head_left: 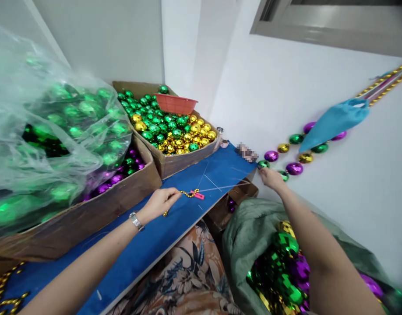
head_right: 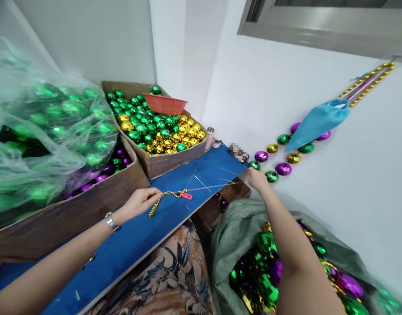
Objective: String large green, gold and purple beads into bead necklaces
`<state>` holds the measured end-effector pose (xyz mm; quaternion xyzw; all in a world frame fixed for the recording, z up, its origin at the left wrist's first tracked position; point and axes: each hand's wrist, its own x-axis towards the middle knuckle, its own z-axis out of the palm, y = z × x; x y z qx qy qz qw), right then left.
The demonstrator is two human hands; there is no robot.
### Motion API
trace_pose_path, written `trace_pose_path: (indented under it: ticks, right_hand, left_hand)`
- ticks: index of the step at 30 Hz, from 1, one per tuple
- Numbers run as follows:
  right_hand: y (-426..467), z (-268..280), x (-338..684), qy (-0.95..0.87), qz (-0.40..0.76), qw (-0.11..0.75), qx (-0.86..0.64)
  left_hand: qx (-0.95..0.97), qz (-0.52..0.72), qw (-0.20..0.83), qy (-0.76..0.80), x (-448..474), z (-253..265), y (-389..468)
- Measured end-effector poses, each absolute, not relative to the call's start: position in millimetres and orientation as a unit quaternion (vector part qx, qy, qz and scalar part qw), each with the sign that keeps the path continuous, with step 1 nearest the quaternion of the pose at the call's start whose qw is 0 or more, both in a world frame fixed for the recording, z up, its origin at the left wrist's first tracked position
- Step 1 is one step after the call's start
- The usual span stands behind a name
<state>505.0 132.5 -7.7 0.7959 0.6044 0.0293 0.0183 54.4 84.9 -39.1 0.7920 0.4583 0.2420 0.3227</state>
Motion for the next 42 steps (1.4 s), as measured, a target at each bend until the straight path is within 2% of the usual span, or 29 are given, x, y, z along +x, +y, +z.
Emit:
trace_pose_path:
  ticks: [4,7,12,22,29,42]
  right_hand:
    - [92,-54,521,0.588,-0.035,0.097,0.802]
    - [80,-66,526,0.578,-0.046,0.118,0.806]
    - [84,-68,510,0.624,-0.051,0.104,0.773]
    - [91,-82,439,0.775,-0.144,0.081,0.611]
    - [88,-93,424,0.802,-0.189,0.119,0.554]
    - [95,-130,424,0.773,-0.197,0.173,0.578]
  left_hand:
    - [0.787,0.245,0.337,0.455,95,-61,72]
    - [0.755,0.272,0.384,0.456,118,-75,74]
    - [0.718,0.280,0.453,0.449,138,-81,92]
    - [0.627,0.337,0.559,0.426,179,-60,117]
    - [0.597,0.356,0.575,0.430,199,-46,130]
    - [0.593,0.367,0.574,0.429,209,-43,136]
